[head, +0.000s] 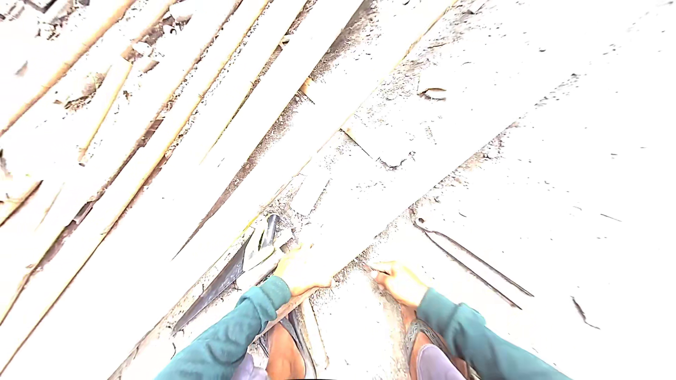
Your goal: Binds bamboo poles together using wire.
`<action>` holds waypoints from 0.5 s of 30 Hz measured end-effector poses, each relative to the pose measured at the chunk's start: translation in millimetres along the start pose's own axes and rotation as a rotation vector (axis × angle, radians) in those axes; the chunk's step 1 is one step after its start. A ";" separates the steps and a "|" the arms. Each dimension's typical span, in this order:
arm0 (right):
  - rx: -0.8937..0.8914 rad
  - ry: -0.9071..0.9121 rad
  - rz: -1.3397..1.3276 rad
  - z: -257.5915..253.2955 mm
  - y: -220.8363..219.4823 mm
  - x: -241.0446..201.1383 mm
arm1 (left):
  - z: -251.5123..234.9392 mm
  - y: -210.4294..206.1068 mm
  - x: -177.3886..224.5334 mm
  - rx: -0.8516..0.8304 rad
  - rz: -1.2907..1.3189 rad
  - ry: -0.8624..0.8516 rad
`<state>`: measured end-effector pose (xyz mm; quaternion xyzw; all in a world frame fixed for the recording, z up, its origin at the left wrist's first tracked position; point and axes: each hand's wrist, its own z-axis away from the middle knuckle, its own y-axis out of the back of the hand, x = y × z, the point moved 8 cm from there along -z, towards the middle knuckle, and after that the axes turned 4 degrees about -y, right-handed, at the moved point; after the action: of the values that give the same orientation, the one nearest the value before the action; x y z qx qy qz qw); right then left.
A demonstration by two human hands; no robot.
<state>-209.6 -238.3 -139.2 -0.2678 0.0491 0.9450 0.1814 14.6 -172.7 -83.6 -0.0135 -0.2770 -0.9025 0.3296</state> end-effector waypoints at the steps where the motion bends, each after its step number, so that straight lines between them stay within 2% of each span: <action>1: -0.032 0.042 -0.066 -11.7 -7.9 -10.5 | 0.0 -0.1 0.2 -0.003 -0.001 0.001; 4: -0.199 0.169 -0.420 -29.9 -31.1 -29.8 | -2.2 -0.2 1.0 0.009 0.015 -0.028; 8: -0.408 0.183 -0.788 -42.5 -44.2 -37.5 | -4.2 -1.0 -3.3 0.022 0.081 -0.052; 12: -0.416 0.147 -0.860 -49.4 -47.0 -37.9 | -5.9 -0.4 -3.7 -0.005 0.120 -0.048; 15: -0.349 0.163 -0.892 -47.6 -48.5 -36.6 | -8.6 0.0 -1.4 -0.070 0.131 -0.072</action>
<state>-139.6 -213.8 -160.3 -0.3623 -0.2154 0.7452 0.5167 17.1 -176.3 -91.2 -0.0754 -0.2553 -0.8871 0.3770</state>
